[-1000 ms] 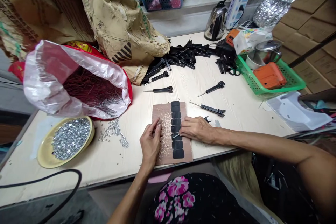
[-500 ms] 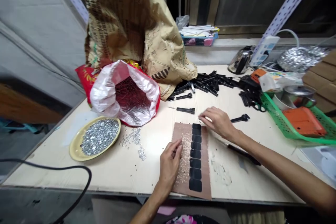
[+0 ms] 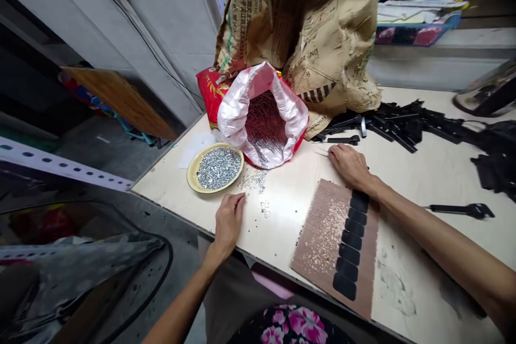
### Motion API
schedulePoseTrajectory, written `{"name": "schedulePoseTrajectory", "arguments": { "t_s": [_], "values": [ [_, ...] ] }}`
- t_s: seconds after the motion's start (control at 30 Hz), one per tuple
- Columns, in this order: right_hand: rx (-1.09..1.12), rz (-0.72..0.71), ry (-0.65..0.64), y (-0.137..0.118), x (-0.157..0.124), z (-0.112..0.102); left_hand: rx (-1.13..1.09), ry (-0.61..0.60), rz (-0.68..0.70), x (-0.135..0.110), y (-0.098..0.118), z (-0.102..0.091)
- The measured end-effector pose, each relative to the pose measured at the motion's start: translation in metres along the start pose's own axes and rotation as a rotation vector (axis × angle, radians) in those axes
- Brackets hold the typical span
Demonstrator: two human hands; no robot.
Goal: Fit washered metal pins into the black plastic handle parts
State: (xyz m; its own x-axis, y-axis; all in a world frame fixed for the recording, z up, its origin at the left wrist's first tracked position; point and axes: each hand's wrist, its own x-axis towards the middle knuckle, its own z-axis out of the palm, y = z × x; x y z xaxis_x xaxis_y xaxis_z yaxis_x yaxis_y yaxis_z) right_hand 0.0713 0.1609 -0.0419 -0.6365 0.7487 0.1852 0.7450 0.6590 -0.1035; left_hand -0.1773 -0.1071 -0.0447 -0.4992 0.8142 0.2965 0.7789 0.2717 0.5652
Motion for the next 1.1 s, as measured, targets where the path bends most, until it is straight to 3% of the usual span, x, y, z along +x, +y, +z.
{"name": "schedulePoseTrajectory", "arguments": {
  "t_s": [0.2,0.33,0.4,0.53,0.63,0.73,0.83,1.1],
  "values": [
    [0.215,-0.095,0.212,0.003,-0.025,-0.018,-0.006,-0.075,0.058,0.008,-0.002,0.007],
    [0.368,-0.163,0.265,-0.022,-0.042,-0.036,-0.128,-0.058,-0.037,0.014,0.001,0.003],
    [0.447,-0.184,0.237,-0.043,-0.053,-0.047,-0.318,-0.08,-0.17,0.016,0.007,0.001],
    [0.571,-0.253,0.168,-0.088,-0.076,-0.066,-0.971,-0.262,-0.604,0.021,0.041,-0.001],
    [0.566,-0.281,0.175,-0.109,-0.086,-0.069,-1.289,-0.264,-0.74,0.019,0.079,0.006],
    [0.492,-0.243,0.188,-0.112,-0.091,-0.069,-1.398,-0.183,-0.723,0.015,0.111,0.017],
    [0.409,-0.191,0.195,-0.105,-0.097,-0.07,-1.454,-0.14,-0.681,0.013,0.129,0.028],
    [0.359,-0.141,0.211,-0.091,-0.108,-0.076,-1.418,-0.184,-0.608,0.009,0.142,0.039]
  ]
}}
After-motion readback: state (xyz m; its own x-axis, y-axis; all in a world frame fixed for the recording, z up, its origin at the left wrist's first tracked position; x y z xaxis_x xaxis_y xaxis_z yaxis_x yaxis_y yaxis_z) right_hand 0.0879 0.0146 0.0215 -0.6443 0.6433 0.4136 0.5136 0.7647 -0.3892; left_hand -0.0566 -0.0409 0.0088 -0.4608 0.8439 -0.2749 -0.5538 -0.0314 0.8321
